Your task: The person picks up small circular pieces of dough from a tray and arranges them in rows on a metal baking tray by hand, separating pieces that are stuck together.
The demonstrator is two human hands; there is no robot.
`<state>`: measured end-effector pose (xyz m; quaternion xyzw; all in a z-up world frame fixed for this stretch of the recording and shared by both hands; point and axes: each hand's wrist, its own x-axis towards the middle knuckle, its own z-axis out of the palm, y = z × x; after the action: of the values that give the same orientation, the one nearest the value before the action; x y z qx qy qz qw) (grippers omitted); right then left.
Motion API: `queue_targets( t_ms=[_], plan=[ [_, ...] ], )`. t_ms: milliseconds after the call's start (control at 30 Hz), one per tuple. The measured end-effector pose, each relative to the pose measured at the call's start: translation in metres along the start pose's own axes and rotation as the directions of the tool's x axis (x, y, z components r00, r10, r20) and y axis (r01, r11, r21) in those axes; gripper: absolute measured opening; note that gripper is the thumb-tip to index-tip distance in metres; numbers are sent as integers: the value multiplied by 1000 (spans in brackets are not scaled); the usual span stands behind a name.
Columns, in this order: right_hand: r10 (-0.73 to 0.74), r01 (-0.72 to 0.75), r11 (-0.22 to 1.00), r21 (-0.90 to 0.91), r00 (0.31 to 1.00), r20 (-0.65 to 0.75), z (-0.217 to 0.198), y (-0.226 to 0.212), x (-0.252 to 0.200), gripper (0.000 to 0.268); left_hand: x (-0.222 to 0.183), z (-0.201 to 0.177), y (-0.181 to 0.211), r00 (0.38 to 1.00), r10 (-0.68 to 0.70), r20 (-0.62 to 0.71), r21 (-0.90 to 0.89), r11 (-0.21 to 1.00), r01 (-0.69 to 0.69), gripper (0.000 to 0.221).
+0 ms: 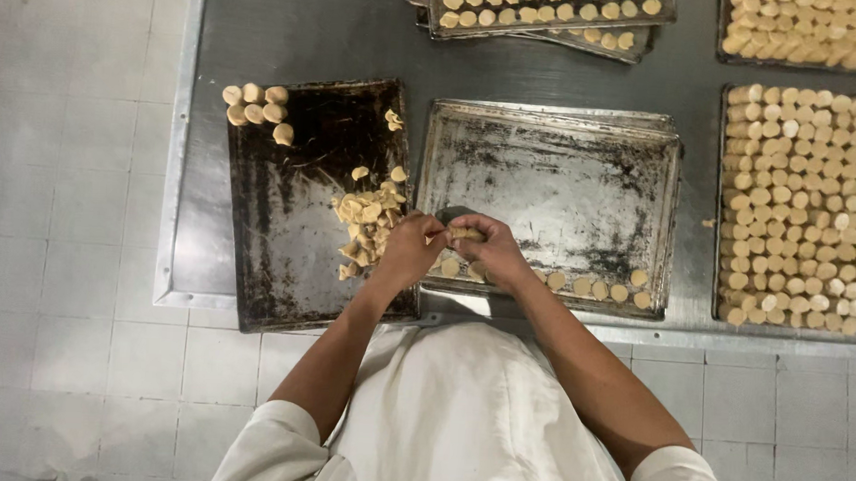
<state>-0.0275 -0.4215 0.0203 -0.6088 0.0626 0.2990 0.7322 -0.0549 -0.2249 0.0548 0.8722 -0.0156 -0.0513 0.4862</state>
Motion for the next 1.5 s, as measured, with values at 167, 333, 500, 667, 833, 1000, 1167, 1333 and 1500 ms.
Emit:
queue_targets(
  t_ms=[167, 333, 500, 667, 833, 1000, 1167, 1333, 1500],
  plan=[
    [35, -34, 998, 50, 999, -20, -14, 18, 2, 26, 1, 6, 0, 986, -96, 134, -174, 978, 119, 14],
    [-15, 17, 997, 79, 999, -29, -34, 30, -4, 22, 4, 15, 4, 971, -182, 152, 34, 983, 179, 11],
    [7, -8, 1000, -12, 994, -105, -43, 27, -15, 29, 3, 21, 8, 996, -59, 65, 295, 955, 38, 22],
    [-14, 15, 999, 30, 998, -63, -39, 18, -23, 32, 9, 30, 14, 992, 53, 116, -22, 998, -51, 11],
    [-12, 20, 998, 62, 993, -119, -50, 19, -34, 25, 14, 35, 15, 914, -305, 268, 229, 941, 247, 16],
    [-15, 26, 997, 77, 991, -136, -59, 25, -35, 24, 8, 45, 20, 985, -90, 147, 120, 990, 72, 25],
    [-62, 73, 994, 85, 990, -127, -67, 34, -39, 24, 15, 58, 24, 959, -139, 249, 29, 990, 136, 21],
    [6, 8, 999, 51, 966, -259, -78, 35, -45, 15, 20, 58, 26, 972, -71, 225, 422, 906, -32, 20],
    [-30, 33, 999, 6, 969, -245, -80, 38, -50, 12, 20, 65, 31, 957, -81, 278, 115, 992, 50, 27]
  ],
)
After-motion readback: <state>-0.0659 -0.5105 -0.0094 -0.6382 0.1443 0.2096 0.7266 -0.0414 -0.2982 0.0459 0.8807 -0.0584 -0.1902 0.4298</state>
